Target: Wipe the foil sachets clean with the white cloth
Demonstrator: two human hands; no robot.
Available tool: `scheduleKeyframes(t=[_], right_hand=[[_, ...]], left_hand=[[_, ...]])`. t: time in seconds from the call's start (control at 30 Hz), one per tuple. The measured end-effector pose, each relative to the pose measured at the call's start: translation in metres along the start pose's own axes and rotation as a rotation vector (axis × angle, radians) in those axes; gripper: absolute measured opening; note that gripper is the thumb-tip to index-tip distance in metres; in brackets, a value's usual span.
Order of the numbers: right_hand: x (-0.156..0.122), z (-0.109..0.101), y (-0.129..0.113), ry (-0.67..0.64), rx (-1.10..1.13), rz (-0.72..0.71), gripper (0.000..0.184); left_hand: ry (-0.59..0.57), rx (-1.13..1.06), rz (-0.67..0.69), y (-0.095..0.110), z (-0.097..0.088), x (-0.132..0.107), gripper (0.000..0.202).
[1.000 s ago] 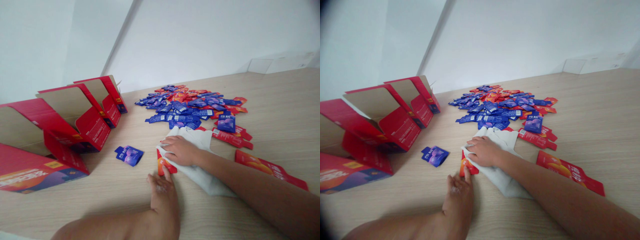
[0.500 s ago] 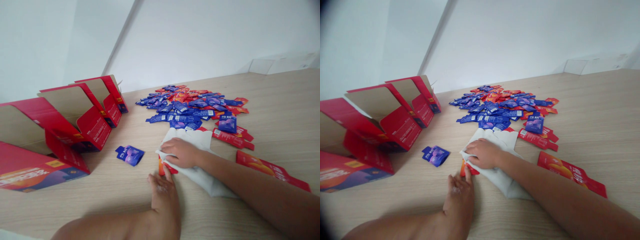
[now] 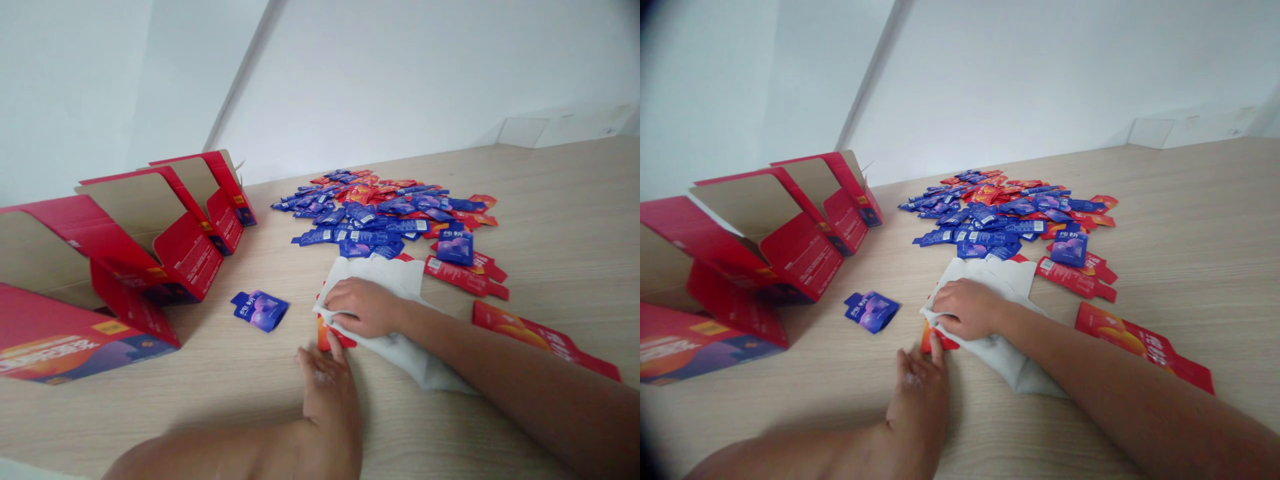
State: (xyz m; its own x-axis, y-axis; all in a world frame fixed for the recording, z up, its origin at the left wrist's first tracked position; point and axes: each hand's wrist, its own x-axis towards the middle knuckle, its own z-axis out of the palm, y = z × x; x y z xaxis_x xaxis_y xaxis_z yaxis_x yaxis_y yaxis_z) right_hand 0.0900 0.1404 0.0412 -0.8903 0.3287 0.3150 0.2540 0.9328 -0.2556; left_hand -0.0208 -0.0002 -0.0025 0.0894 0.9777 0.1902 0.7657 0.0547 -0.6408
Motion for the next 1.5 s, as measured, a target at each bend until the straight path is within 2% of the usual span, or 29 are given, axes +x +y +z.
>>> scheduleKeyframes(t=[0.1,0.27,0.37,0.47,0.67,0.9,0.97,1.07,1.2,1.37,1.5], right_hand=[[0.000,-0.002,-0.002,0.008,-0.055,0.028,0.016],[0.000,-0.001,0.003,0.022,-0.148,0.187,0.020],[-0.001,0.001,0.008,0.026,-0.173,0.251,0.023],[-0.001,0.001,0.008,0.028,-0.170,0.225,0.021],[0.000,-0.001,0.001,-0.006,-0.102,0.068,0.013],[-0.001,0.002,0.007,0.013,-0.169,0.233,0.020],[-0.001,0.002,0.007,0.010,-0.167,0.228,0.019],[-0.001,0.000,0.004,-0.007,-0.127,0.142,0.016],[0.000,0.000,-0.001,-0.024,-0.085,0.068,0.013],[0.000,0.001,0.001,0.002,-0.084,0.108,0.014],[0.000,0.003,0.005,0.019,-0.117,0.169,0.017]], left_hand=[[-0.026,0.015,0.012,-0.001,0.000,0.000,0.049],[-0.088,-0.017,0.006,0.001,-0.002,0.000,0.051],[-0.077,0.023,-0.026,0.003,-0.003,0.000,0.050],[-0.033,0.046,-0.008,0.002,-0.001,0.000,0.049],[0.002,0.052,0.008,0.000,0.001,0.000,0.050],[-0.015,0.017,0.005,0.001,0.000,-0.001,0.050],[-0.036,-0.018,0.005,0.001,0.000,0.000,0.050],[-0.065,-0.008,-0.011,0.001,-0.001,0.000,0.050],[-0.058,0.033,0.022,0.000,0.001,0.001,0.051],[-0.018,0.047,0.022,0.001,0.003,0.000,0.050],[-0.045,-0.006,0.000,0.001,0.001,0.000,0.050]])
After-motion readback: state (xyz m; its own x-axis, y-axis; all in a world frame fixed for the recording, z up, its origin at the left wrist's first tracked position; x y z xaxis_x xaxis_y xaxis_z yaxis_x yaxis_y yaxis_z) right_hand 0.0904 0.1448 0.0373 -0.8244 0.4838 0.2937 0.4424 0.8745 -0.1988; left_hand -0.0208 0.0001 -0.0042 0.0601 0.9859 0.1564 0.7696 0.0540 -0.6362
